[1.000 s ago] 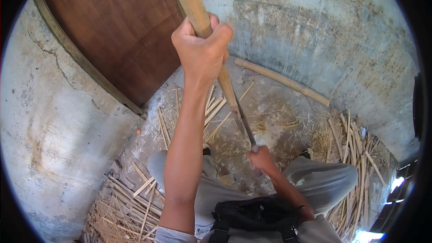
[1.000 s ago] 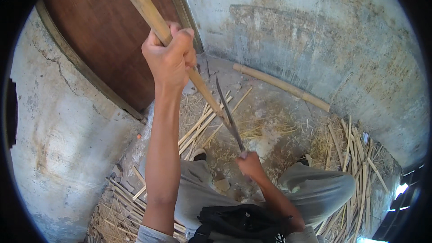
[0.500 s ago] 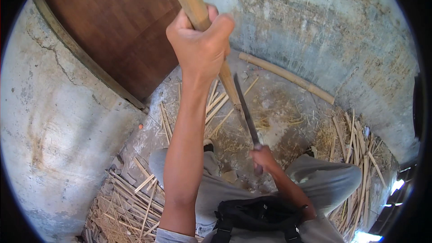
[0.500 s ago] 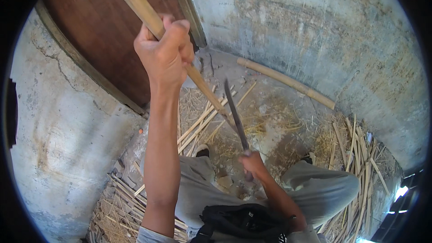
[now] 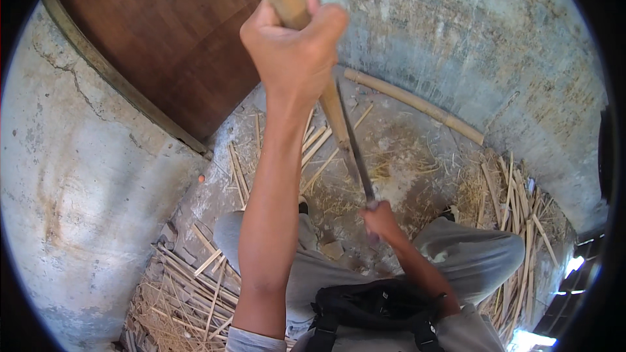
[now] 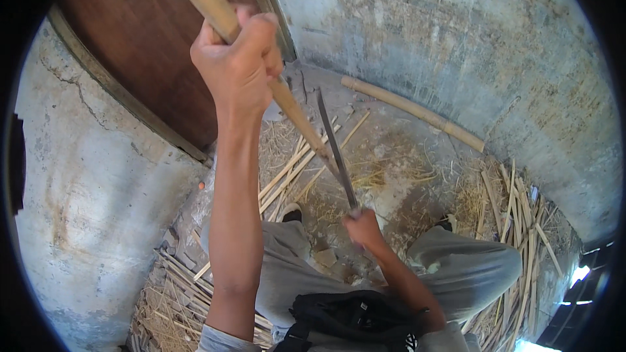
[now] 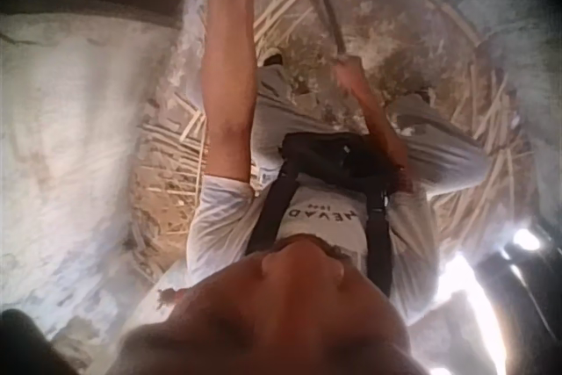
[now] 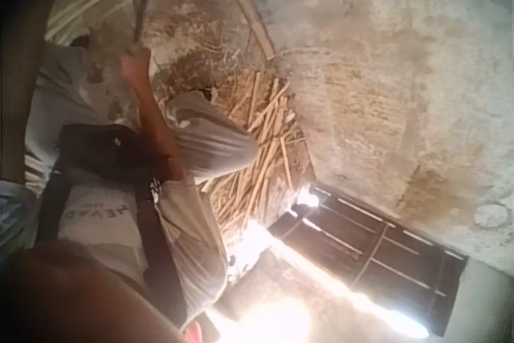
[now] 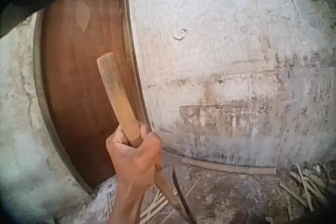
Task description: The person processes bamboo by splitting bamboo sticks and shaving bamboo strips with a knife.
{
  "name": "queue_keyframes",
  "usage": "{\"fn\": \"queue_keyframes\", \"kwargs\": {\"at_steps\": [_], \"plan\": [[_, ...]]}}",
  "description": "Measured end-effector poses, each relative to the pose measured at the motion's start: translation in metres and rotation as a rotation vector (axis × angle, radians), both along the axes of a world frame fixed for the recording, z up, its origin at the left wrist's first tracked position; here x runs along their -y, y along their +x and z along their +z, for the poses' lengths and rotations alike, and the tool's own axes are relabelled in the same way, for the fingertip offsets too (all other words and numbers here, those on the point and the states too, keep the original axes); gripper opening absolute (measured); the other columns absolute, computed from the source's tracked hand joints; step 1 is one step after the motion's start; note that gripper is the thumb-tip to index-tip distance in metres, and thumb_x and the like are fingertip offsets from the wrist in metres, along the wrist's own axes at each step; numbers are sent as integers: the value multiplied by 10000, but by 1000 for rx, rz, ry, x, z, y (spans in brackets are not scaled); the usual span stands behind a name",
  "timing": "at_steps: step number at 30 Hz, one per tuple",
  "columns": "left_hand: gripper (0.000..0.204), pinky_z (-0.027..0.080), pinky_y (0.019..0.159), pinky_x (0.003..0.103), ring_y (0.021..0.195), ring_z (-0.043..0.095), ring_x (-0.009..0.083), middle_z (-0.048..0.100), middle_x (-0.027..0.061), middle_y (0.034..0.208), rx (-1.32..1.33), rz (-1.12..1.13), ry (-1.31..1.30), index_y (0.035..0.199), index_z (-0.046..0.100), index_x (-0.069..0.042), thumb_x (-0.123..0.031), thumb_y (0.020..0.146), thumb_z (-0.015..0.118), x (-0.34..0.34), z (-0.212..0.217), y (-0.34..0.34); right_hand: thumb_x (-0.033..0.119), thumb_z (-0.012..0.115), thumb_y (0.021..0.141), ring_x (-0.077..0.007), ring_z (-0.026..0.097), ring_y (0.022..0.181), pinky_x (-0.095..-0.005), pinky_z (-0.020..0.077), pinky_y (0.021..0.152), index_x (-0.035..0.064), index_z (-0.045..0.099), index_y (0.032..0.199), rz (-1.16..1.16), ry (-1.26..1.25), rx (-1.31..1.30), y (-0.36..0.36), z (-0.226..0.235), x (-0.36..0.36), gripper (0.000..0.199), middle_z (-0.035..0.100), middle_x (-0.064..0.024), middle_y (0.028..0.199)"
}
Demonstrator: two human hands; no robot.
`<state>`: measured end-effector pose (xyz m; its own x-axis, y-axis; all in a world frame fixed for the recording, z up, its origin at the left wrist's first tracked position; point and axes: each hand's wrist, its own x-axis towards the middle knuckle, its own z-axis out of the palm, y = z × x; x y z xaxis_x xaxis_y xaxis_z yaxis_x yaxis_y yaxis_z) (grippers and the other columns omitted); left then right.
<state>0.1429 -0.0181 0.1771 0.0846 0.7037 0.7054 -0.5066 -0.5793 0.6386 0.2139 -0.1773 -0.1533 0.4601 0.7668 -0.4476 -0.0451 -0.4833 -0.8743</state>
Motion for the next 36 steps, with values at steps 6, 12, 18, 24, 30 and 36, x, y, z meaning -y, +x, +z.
{"fn": "queue_keyframes", "kwargs": {"at_steps": [6, 12, 18, 24, 30, 36], "plan": [[160, 277, 341, 246, 385, 373, 60, 477, 17, 555, -55, -49, -51, 779, 468, -52, 35, 795, 601, -12, -8, -17, 122, 671, 764, -177, 533, 403, -352, 380, 379, -7, 553, 631, 114, -55, 66, 7, 19, 0, 219, 536, -89, 503], [171, 292, 345, 247, 394, 395, 63, 486, 20, 561, -84, -49, 21, 785, 471, -52, 31, 785, 620, -1, -8, 0, 138, 667, 772, -167, 519, 399, -339, 381, 399, -9, 551, 623, 67, 206, 68, 2, 104, -4, 240, 537, -82, 504], [164, 281, 343, 245, 382, 381, 62, 476, 21, 554, -51, -35, -39, 784, 470, -57, 46, 787, 598, -4, -5, -5, 150, 671, 753, -182, 526, 417, -366, 402, 429, -30, 558, 638, 70, 106, 459, 16, -86, 28, 242, 535, -109, 504], [144, 255, 342, 244, 385, 360, 59, 477, 28, 566, -45, -17, -19, 797, 467, -50, 51, 789, 569, -11, -10, -13, 166, 652, 733, -275, 593, 508, -398, 457, 531, -53, 572, 635, 103, 120, 293, 4, 47, 3, 253, 565, -210, 550], [134, 234, 346, 233, 387, 350, 55, 482, 40, 583, -50, -7, 5, 816, 460, -40, 45, 795, 561, -6, -4, -14, 150, 665, 722, -282, 602, 512, -394, 455, 514, -50, 592, 684, 13, 197, 344, -15, 60, -7, 216, 587, -212, 594], [148, 259, 344, 242, 382, 362, 64, 484, 38, 587, -67, 19, 0, 818, 456, -42, 51, 789, 567, -16, -11, -18, 153, 670, 717, -293, 627, 543, -392, 466, 506, -62, 608, 687, 20, -210, 74, 16, -83, 12, 226, 598, -202, 587]]}}
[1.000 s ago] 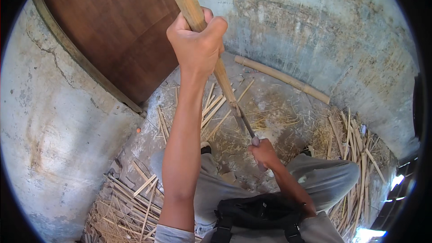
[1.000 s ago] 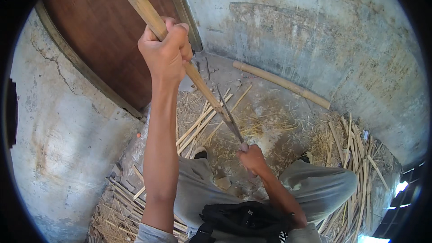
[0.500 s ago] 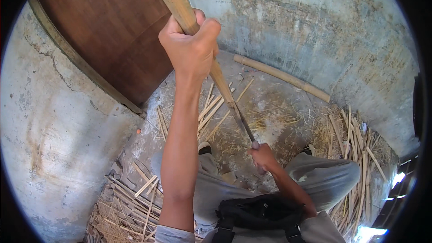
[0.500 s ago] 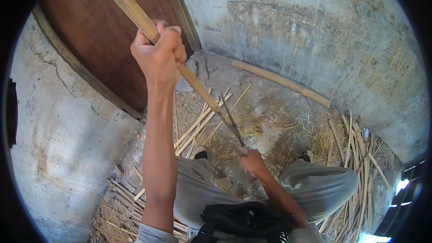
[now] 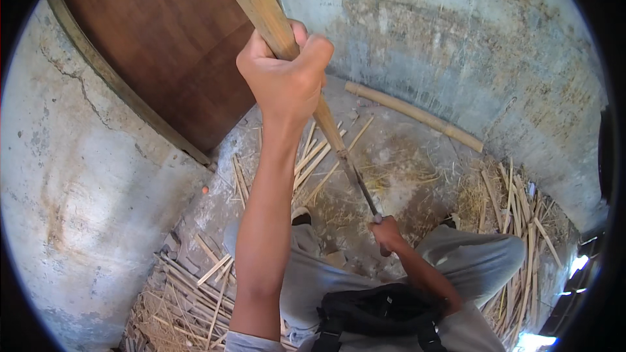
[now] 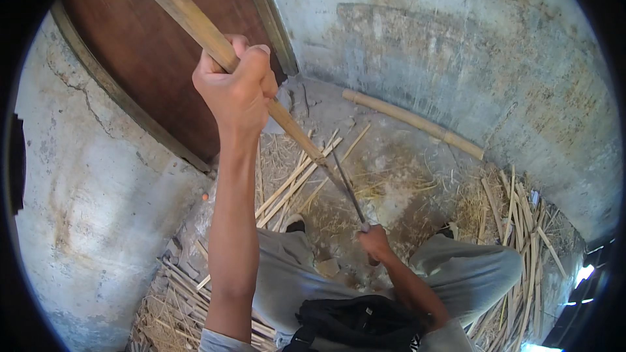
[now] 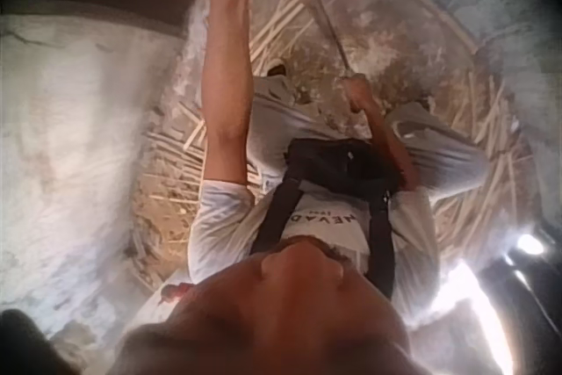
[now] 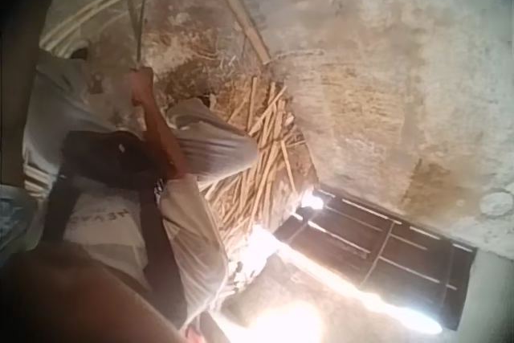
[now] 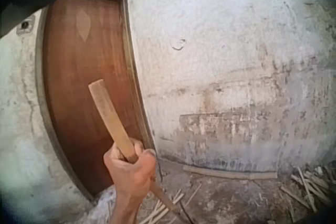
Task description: The person processes bamboo by splitting bamboo sticks and shaving bamboo strips with a knife.
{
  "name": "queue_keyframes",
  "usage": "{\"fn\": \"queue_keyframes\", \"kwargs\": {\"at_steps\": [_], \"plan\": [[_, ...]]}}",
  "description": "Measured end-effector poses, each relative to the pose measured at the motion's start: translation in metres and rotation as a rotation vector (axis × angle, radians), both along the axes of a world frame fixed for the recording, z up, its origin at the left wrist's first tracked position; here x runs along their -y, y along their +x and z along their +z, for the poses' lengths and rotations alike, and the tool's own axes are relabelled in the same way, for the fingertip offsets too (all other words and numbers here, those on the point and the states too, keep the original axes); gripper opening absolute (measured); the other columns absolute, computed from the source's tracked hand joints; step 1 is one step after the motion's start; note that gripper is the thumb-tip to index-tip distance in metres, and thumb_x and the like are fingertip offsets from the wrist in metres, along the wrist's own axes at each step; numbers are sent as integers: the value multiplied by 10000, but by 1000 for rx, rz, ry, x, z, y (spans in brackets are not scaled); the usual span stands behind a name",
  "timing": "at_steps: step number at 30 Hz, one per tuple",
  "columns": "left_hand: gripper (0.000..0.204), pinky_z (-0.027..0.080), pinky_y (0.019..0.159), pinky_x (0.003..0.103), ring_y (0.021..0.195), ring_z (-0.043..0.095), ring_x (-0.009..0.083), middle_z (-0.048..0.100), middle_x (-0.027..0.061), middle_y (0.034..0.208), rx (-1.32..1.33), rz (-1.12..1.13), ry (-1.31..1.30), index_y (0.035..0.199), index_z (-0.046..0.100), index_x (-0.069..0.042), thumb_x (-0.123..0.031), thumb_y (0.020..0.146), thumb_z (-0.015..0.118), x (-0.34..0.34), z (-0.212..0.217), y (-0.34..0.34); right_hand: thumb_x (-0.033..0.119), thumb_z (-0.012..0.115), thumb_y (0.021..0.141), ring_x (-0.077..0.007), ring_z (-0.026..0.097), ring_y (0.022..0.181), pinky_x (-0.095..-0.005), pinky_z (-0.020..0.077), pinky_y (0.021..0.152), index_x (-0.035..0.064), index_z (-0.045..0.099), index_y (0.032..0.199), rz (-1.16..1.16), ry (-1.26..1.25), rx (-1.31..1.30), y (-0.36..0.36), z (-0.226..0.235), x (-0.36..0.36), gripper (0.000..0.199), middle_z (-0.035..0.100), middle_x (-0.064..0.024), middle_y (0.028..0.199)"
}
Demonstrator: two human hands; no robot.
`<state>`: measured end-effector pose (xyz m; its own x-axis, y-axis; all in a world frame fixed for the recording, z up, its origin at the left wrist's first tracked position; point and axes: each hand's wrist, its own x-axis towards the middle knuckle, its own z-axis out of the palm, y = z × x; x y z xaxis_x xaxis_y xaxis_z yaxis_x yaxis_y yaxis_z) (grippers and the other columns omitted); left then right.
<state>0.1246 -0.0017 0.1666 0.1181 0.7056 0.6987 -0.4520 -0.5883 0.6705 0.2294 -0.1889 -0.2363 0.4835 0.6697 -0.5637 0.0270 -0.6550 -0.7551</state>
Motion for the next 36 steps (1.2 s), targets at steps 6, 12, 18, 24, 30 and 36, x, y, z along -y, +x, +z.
{"fn": "queue_keyframes", "kwargs": {"at_steps": [6, 12, 18, 24, 30, 36], "plan": [[155, 269, 337, 251, 380, 373, 72, 478, 34, 571, 18, 20, -29, 803, 457, -45, 51, 788, 577, -8, 1, 5, 137, 641, 767, -182, 544, 432, -352, 407, 427, -44, 579, 674, 73, 283, 199, -18, 50, -3, 213, 568, -93, 535], [156, 267, 339, 250, 380, 372, 69, 462, 19, 546, 33, -2, 59, 792, 470, -46, 56, 783, 588, 0, 7, 20, 206, 679, 732, -266, 626, 538, -417, 442, 522, -63, 595, 665, -9, 361, 142, -26, 113, -26, 290, 593, -187, 565], [147, 281, 348, 243, 378, 382, 63, 470, 13, 547, 6, 81, 76, 804, 485, -36, 43, 780, 607, -13, -4, 18, 177, 660, 742, -234, 595, 478, -401, 466, 494, -39, 598, 684, 165, -8, 181, 9, -59, 11, 233, 576, -127, 533], [141, 283, 350, 245, 382, 393, 59, 472, 12, 549, 15, 108, 91, 811, 489, -30, 28, 785, 615, -15, -2, 16, 199, 643, 755, -267, 615, 534, -401, 469, 539, -52, 596, 658, 81, 132, 232, -14, 30, -6, 274, 602, -163, 570], [143, 271, 352, 244, 376, 360, 59, 450, 7, 536, 53, 35, 39, 803, 481, -36, 35, 793, 605, -6, 5, 8, 184, 649, 744, -255, 568, 513, -408, 442, 527, -29, 583, 646, 44, 393, 176, -30, 89, -23, 243, 576, -140, 561], [155, 282, 356, 245, 377, 364, 63, 452, 10, 536, 14, 108, 57, 808, 465, -38, 39, 795, 598, -9, -2, -3, 294, 628, 730, -414, 638, 637, -449, 520, 617, -54, 658, 732, 287, 27, 300, 16, -106, 42, 349, 633, -235, 654]]}}
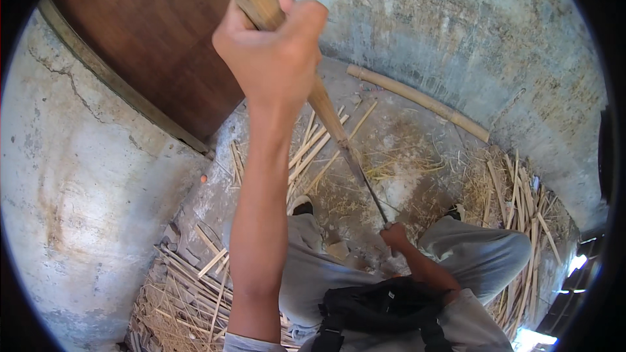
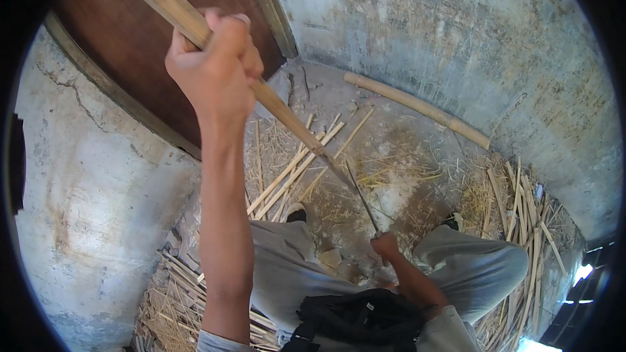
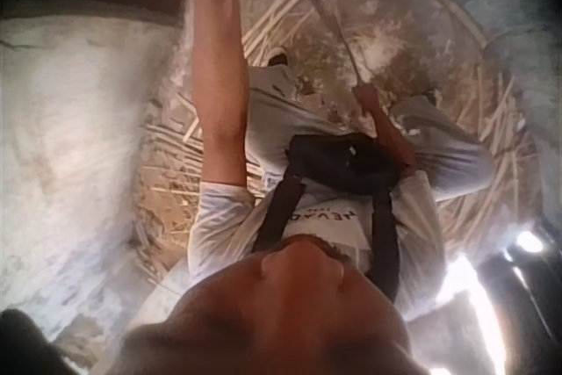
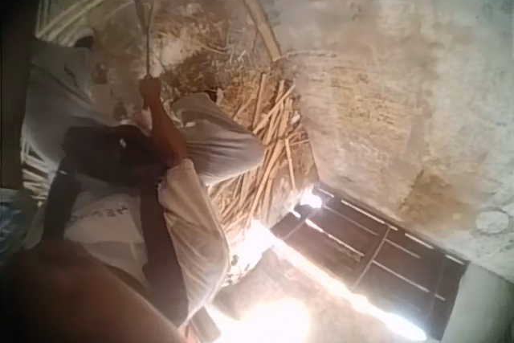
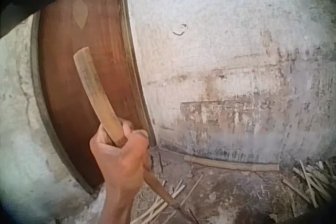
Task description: The person processes bamboo by splitting bamboo sticks and shaving bamboo strips with a knife.
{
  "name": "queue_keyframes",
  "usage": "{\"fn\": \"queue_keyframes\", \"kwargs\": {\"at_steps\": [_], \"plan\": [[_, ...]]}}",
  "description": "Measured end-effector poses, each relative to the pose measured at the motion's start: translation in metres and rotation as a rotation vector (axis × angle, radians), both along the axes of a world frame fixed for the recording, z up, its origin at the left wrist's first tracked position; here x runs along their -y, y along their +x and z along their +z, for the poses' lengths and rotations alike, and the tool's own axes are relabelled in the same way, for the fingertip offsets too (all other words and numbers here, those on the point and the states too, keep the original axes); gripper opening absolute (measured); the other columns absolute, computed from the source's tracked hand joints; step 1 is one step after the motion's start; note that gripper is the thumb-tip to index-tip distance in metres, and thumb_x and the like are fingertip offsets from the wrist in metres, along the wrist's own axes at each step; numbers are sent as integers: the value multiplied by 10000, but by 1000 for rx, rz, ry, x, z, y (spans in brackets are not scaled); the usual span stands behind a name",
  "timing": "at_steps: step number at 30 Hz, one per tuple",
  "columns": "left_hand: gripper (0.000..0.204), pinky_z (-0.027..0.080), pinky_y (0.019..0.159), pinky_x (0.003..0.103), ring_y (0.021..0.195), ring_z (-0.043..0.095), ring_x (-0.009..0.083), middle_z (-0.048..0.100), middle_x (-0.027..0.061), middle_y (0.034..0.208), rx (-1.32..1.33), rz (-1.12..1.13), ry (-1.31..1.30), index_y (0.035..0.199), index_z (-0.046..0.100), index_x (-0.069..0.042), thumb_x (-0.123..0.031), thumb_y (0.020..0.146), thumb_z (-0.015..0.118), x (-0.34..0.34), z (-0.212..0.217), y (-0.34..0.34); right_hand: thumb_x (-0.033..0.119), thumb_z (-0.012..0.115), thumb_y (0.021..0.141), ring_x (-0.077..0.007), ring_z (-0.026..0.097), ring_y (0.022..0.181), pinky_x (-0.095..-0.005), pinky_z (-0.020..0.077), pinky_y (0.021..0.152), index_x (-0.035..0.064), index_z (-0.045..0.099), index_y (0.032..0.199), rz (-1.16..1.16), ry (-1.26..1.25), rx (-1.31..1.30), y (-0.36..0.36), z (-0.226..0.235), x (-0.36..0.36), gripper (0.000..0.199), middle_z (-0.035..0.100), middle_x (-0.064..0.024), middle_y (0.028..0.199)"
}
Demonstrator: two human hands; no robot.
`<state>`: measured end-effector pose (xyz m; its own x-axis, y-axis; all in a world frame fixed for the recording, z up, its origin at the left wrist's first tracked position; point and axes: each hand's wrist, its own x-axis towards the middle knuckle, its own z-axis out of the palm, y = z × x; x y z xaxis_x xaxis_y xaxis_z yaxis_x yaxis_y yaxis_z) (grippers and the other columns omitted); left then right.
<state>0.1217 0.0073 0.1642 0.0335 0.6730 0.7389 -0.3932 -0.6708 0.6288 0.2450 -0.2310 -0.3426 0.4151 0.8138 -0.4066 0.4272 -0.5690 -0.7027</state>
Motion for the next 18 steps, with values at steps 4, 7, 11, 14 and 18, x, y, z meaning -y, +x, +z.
{"fn": "queue_keyframes", "kwargs": {"at_steps": [4, 7, 11, 14, 18], "plan": [[159, 298, 360, 248, 377, 375, 68, 458, 12, 539, 14, 48, -23, 827, 463, -33, 44, 792, 597, -5, 1, -6, 262, 630, 737, -417, 618, 615, -450, 493, 590, -43, 639, 718, -171, -70, -45, -1, 31, -25, 306, 633, -215, 653], [154, 299, 361, 248, 377, 374, 69, 452, 6, 532, 17, 55, -11, 821, 467, -32, 41, 793, 600, -8, -2, -1, 189, 628, 751, -209, 599, 510, -383, 457, 514, -32, 596, 638, -49, 275, 107, -27, 113, -60, 250, 577, -120, 533], [145, 302, 361, 250, 378, 374, 67, 448, 0, 529, -9, 58, 52, 816, 472, -32, 35, 795, 598, -6, 2, 6, 222, 666, 751, -329, 622, 591, -408, 459, 550, -51, 587, 667, -106, 369, -77, -31, 172, -78, 296, 609, -188, 618], [144, 301, 360, 248, 378, 369, 63, 446, -3, 528, 46, -74, 3, 801, 474, -36, 32, 793, 601, 0, 8, 11, 214, 667, 752, -310, 642, 643, -403, 466, 563, -44, 607, 702, -171, 243, -77, -31, 93, -53, 271, 647, -178, 695], [148, 322, 362, 243, 382, 399, 65, 467, 4, 545, 6, 30, 60, 792, 480, -37, 23, 784, 615, -3, 2, 19, 222, 640, 749, -365, 658, 712, -458, 505, 639, -52, 632, 740, 743, 12, 571, 22, -73, 15, 274, 677, -209, 798]]}}
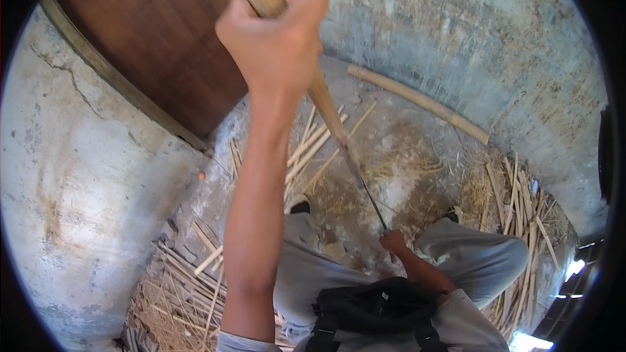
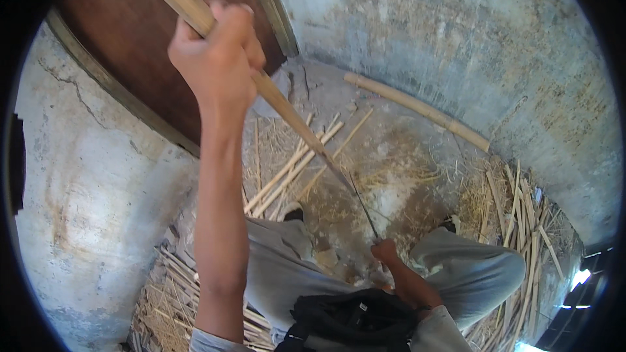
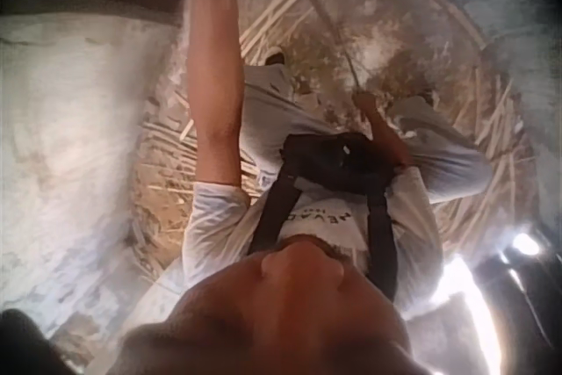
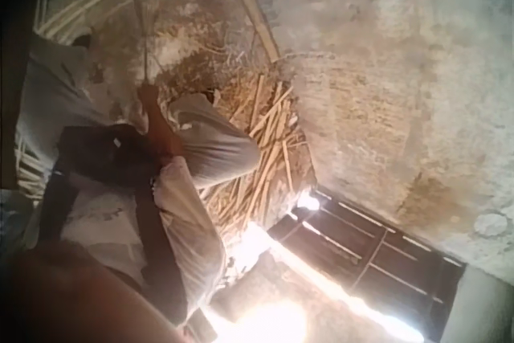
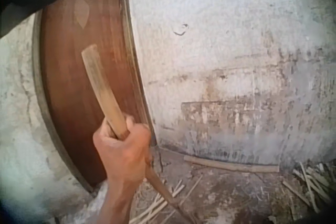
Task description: The person processes bamboo by splitting bamboo sticks and shaving bamboo strips with a knife.
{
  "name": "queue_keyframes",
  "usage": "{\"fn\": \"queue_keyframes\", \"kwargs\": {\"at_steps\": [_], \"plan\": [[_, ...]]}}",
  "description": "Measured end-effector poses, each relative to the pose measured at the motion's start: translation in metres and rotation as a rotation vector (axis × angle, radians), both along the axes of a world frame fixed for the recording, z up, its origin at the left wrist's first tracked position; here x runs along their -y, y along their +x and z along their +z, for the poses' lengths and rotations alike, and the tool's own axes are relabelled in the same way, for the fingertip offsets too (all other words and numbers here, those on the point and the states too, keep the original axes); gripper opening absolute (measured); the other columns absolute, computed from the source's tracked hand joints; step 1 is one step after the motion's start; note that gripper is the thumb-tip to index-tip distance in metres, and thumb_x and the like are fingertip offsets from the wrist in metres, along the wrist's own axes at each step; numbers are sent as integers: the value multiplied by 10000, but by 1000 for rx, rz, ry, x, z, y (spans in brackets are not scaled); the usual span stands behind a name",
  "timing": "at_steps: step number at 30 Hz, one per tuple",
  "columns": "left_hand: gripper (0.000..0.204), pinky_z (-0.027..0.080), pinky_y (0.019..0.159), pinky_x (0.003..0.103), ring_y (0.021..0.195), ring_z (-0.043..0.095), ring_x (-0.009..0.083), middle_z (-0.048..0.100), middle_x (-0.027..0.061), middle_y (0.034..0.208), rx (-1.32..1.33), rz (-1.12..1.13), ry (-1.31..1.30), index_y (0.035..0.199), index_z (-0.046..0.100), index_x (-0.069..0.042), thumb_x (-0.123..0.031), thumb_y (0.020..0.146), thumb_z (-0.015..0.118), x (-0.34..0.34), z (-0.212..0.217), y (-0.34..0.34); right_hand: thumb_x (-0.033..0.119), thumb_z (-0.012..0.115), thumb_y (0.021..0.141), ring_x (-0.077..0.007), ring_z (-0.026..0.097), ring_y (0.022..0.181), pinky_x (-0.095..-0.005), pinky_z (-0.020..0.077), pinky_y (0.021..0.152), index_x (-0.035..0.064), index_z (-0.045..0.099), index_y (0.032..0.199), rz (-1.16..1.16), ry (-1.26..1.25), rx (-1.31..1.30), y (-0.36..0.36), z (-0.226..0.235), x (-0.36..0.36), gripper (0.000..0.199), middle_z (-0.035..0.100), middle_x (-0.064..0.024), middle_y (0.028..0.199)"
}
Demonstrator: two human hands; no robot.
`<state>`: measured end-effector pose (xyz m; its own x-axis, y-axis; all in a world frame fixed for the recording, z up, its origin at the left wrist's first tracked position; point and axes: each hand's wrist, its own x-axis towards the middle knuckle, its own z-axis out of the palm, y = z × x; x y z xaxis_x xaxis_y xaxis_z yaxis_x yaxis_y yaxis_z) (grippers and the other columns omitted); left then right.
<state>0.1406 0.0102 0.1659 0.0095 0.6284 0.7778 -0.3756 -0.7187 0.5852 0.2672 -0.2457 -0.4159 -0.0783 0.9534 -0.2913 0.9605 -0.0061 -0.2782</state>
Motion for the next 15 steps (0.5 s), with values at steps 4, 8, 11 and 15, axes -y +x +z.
{"fn": "queue_keyframes", "kwargs": {"at_steps": [4, 8, 11, 15], "plan": [[143, 349, 362, 247, 388, 433, 73, 496, 19, 566, -5, 43, -19, 798, 488, -27, 18, 780, 622, 2, -2, -2, 242, 612, 754, -367, 656, 694, -469, 503, 647, -34, 629, 725, -831, -101, -552, -37, 71, -29, 278, 651, -213, 714], [146, 336, 355, 249, 384, 417, 73, 480, 13, 558, -18, 26, 9, 787, 483, -22, 27, 782, 620, -3, -1, 4, 249, 636, 749, -340, 624, 602, -445, 470, 585, -35, 597, 670, -816, 181, -715, -45, 207, -78, 298, 617, -216, 635], [155, 315, 351, 244, 379, 397, 71, 470, 10, 553, 51, -69, -71, 775, 475, -30, 34, 785, 616, 2, 5, 4, 262, 641, 754, -324, 598, 570, -432, 448, 555, -36, 573, 630, -760, 265, -823, -47, 235, -82, 330, 608, -214, 622], [161, 299, 348, 242, 374, 386, 73, 467, 14, 547, 55, -105, -60, 779, 470, -35, 39, 787, 613, 7, 11, 4, 236, 611, 769, -371, 663, 686, -428, 486, 569, -13, 639, 645, -823, 119, -593, -49, 66, -23, 280, 643, -227, 666]]}}
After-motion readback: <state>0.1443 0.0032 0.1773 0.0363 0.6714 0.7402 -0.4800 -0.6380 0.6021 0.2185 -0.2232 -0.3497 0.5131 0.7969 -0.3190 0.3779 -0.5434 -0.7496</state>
